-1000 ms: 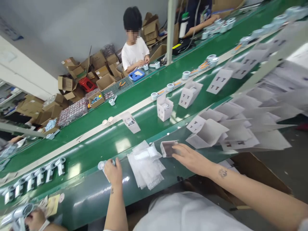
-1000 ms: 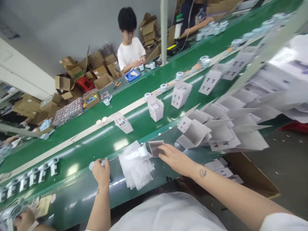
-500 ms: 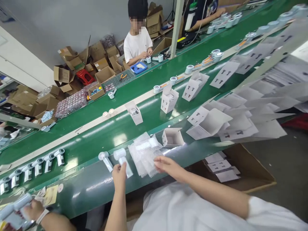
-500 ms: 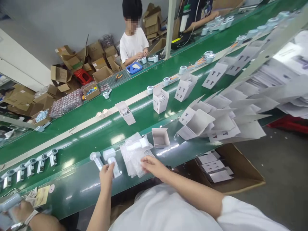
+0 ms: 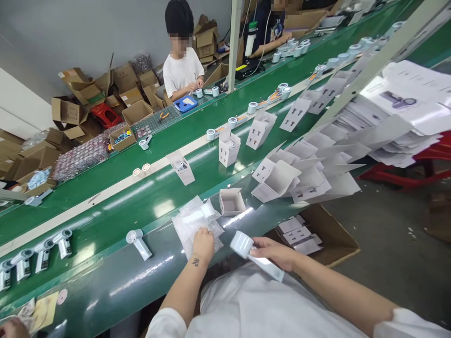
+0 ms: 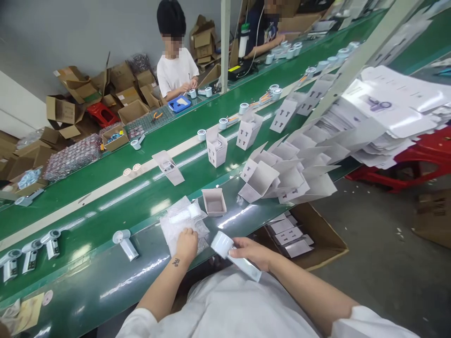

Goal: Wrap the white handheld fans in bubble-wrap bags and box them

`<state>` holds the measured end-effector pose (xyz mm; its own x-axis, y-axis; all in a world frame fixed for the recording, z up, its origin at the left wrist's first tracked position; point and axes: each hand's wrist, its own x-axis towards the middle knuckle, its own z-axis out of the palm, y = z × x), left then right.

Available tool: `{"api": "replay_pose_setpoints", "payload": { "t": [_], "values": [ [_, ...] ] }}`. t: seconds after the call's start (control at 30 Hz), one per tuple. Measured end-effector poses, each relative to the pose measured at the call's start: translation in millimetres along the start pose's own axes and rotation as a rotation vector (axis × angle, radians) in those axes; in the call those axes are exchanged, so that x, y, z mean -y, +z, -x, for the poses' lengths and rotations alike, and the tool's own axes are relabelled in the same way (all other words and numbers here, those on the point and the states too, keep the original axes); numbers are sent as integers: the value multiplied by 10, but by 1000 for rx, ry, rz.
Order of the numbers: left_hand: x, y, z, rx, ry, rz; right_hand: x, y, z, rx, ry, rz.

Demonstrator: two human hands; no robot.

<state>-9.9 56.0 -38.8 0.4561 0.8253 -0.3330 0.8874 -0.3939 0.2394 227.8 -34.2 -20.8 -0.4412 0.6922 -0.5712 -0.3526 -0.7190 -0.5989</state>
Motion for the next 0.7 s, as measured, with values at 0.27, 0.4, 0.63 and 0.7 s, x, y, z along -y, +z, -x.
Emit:
{"api": "replay_pose_setpoints", "payload": {
  "t": [0.27, 0.4, 0.63, 0.7],
  "values": [
    [-32, -183, 114, -59, -45, 5, 245, -26, -114, 379, 183, -26],
    [-145, -58, 70, 12, -88, 96, 361, -71, -235, 414, 220, 147],
    [572, -664, -423, -188, -408, 187, 482, 380, -803, 379, 96, 603],
    [798, -810, -685, -228, -487, 211, 545, 615, -1086, 338, 40, 797]
  ]
}}
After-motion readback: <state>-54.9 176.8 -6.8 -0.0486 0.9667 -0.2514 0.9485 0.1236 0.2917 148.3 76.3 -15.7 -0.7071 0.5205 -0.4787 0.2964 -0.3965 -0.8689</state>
